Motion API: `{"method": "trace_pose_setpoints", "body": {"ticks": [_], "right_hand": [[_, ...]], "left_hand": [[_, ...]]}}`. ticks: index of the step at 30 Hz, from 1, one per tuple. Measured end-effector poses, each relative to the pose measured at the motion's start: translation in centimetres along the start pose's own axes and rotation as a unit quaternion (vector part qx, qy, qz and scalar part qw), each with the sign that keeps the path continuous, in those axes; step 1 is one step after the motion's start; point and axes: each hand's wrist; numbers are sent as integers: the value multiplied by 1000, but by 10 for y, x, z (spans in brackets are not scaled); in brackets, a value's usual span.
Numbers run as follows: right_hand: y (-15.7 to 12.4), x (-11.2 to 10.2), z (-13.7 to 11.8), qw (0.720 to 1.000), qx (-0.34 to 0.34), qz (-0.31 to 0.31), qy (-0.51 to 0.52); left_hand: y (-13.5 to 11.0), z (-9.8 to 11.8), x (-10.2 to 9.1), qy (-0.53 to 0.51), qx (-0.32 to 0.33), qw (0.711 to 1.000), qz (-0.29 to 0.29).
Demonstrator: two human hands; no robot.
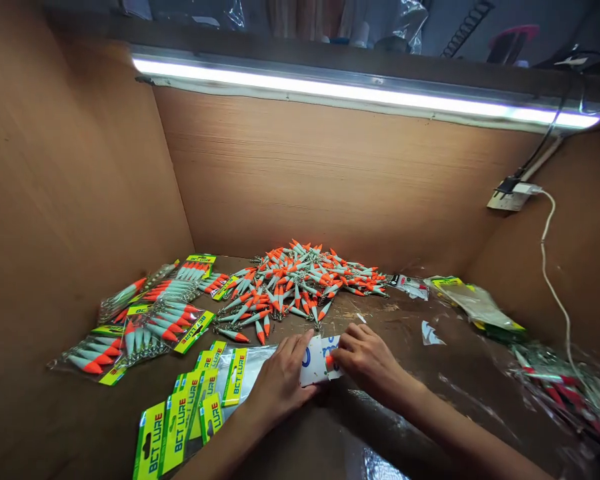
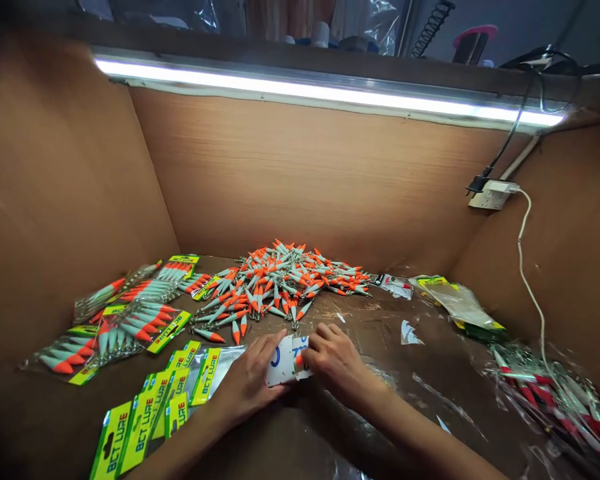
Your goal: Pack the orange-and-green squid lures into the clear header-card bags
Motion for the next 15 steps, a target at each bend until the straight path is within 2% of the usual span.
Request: {"method": "trace_pose_setpoints", "body": {"ticks": [4,7,9,11,12,14,15], "right_hand": [[5,3,-3,997,-50,-31,48],[10,-12,14,986,-96,-65,120],[26,-24,33,979,-90,-67,169],[58,-31,52,986,-20,-24,163],[79,-32,60,993,19,3,120],[127,-26,70,999,37,-6,23],[151,-21,72,999,32,-17,9]], "left_hand": [[-2,-1,-3,1,8,1000,0],[-1,-3,-5,-2,6,1000,6],[0,-4,-5,-1,2,1000,7],[1,-5,-5,-1,-1,1000,2],[2,-4,-5,-1,-2,1000,-1],[3,-3,-6,-2,1,1000,-5],[3,-2,-7,-2,5,1000,-6]]}}
Point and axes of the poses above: each hand's wrist, its own y-axis towards the middle knuckle, its own x-axis out of the palm, z = x × y, and after that the axes turned 12 degrees about -y, right-handed
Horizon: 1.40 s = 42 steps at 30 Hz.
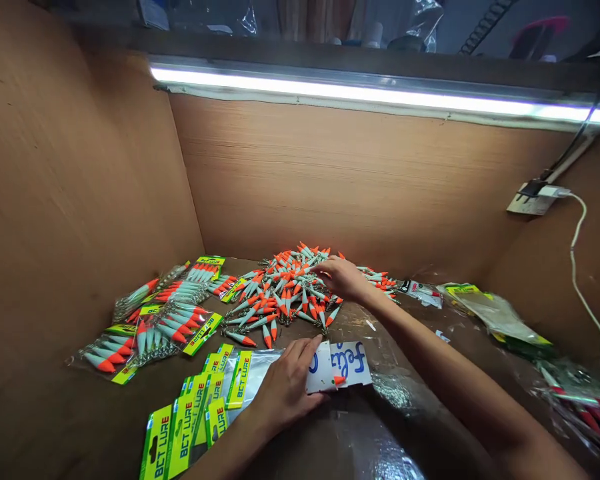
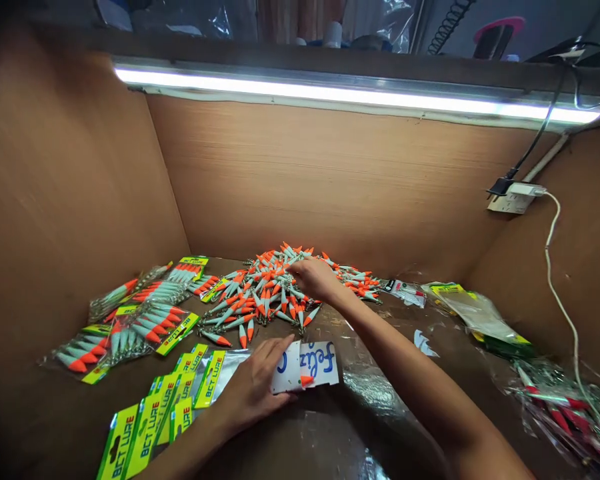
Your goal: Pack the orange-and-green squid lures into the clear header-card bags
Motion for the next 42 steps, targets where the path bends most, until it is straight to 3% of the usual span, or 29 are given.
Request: {"method": "trace_pose_setpoints", "body": {"ticks": [3,5,9,13,17,21,23,25,27,28,30,33,35,38,42], "right_hand": [[58,20,-7,999,-21,-23,-20],[80,33,-13,998,-29,-39,-30],[95,48,-13,998,-5,-46,-38],[87,37,11,998,64,-18,-18],[47,6,44,988,145,36,39],[-28,-9,53,970,176,62,155],[-66,-5,44,893,200,67,397],[-99,3,28,816,221,48,532],[-122,11,10,789,234,28,567],[-131,14,2,795,234,19,559],[-143,16,-11,834,211,9,510],[-154,18,-25,927,111,15,358],[-156,22,-32,974,33,26,224],[-154,30,-41,994,-28,39,94],[-148,37,-47,995,-49,28,86]], "left_hand": [[1,2,-4,0,9,1000,2],[1,3,-8,2,10,1000,3],[0,5,-11,3,4,1000,-8],[-2,6,-9,-11,1,1000,-18],[-3,0,-6,-28,7,1000,9],[0,-6,-8,-33,-3,999,41],[2,-6,-9,-32,-7,998,44],[3,-3,-8,-31,-6,999,44],[4,1,-7,-34,-1,999,42],[4,3,-5,-37,0,999,39],[4,7,-3,-40,1,999,34],[4,11,0,-41,-1,999,29],[4,12,2,-40,2,999,27],[3,11,3,-36,9,999,28],[1,9,4,-35,20,999,21]]}}
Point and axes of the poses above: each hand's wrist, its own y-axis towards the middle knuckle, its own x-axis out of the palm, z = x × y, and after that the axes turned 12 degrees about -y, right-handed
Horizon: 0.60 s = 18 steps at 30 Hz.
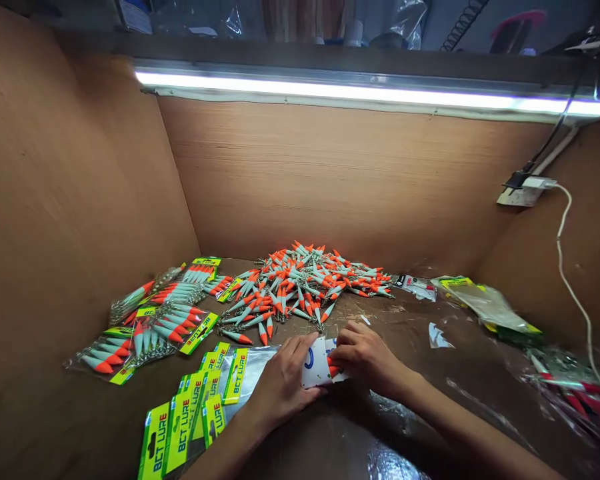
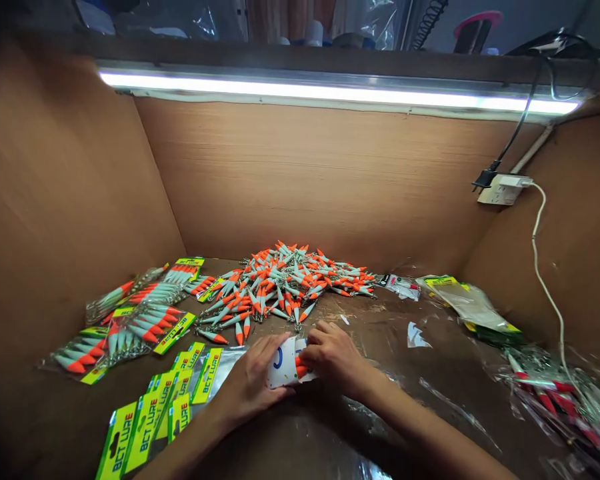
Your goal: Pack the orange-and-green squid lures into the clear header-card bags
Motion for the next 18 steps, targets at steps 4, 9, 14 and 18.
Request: {"method": "trace_pose_setpoints", "body": {"ticks": [4,9,14,18], "right_hand": [[3,-10,7,997,-30,-58,52],[21,-34,32,985,10,-57,160],[36,-44,30,991,-14,-73,107],[34,-37,11,996,-38,-80,33]], "left_hand": [[-2,-2,1,7,-3,1000,-13],[-4,-4,1,11,-8,1000,-17],[-1,1,-7,5,-8,1000,15],[1,5,-12,3,-14,999,29]]}}
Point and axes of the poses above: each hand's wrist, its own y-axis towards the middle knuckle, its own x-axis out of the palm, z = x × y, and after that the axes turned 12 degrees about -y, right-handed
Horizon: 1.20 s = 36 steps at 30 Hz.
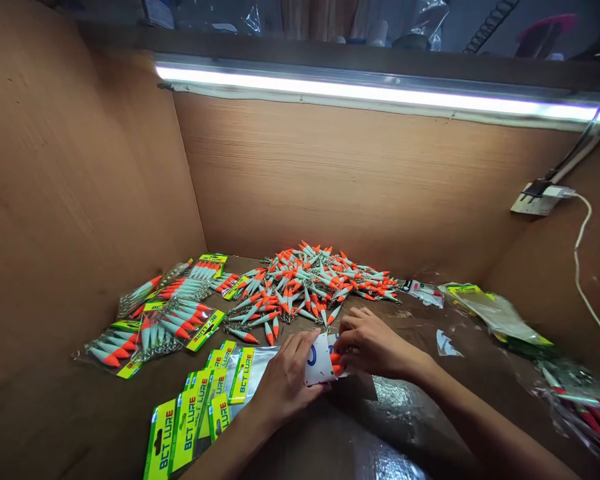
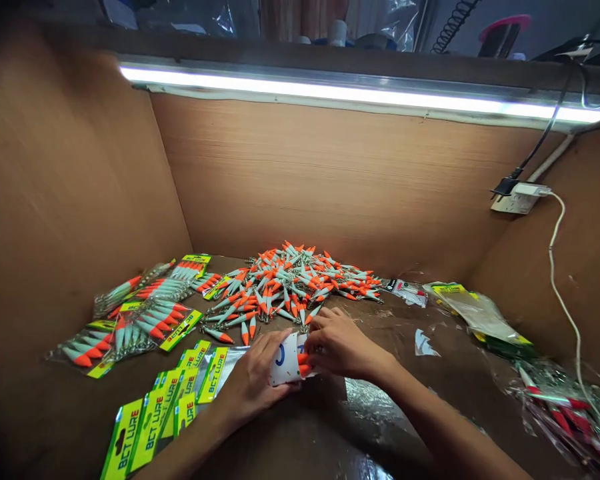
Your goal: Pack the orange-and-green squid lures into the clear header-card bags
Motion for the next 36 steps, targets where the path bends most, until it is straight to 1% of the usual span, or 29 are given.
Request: {"method": "trace_pose_setpoints", "body": {"ticks": [2,5,7,12,15,16,17,18,19,20,21,22,23,26,29,31,33,36], "right_hand": [[-1,6,-6,1000,7,7,-27],[-3,14,-11,997,29,35,-67],[-5,19,-12,995,25,49,-77],[-10,28,-13,998,-12,50,-43],[-10,24,-5,999,-43,30,-9],[-8,21,0,998,-53,22,4],[-3,17,7,999,-47,19,14],[4,13,16,1000,-15,20,14],[13,9,26,999,40,26,3],[24,6,36,993,114,37,-16],[37,4,46,978,199,37,-50],[51,4,55,967,240,39,-68],[64,5,63,960,265,38,-78],[98,15,76,947,309,18,-92],[118,28,79,937,339,3,-87],[123,33,81,931,359,-1,-73],[122,33,83,925,375,6,-51],[116,27,87,917,396,47,-17]], "left_hand": [[0,0,0,0,-1,1000,-2],[-1,-1,2,1,-1,1000,0],[0,-2,3,5,-2,1000,5],[1,-1,2,9,2,1000,7],[0,-3,1,16,2,1000,8],[0,-4,1,18,1,1000,5],[-1,-5,1,20,0,1000,2],[-1,-6,1,21,-1,1000,1],[-1,-7,2,21,-1,1000,-2],[-1,-8,2,21,0,1000,-5],[-1,-9,2,22,1,1000,-7],[-1,-9,3,23,3,1000,-9],[-1,-9,3,24,4,1000,-11],[0,-9,3,26,7,1000,-12],[0,-8,2,26,4,1000,-8],[0,-8,2,26,5,1000,-9],[0,-6,2,26,9,1000,-10],[0,-4,1,21,10,1000,-6]]}}
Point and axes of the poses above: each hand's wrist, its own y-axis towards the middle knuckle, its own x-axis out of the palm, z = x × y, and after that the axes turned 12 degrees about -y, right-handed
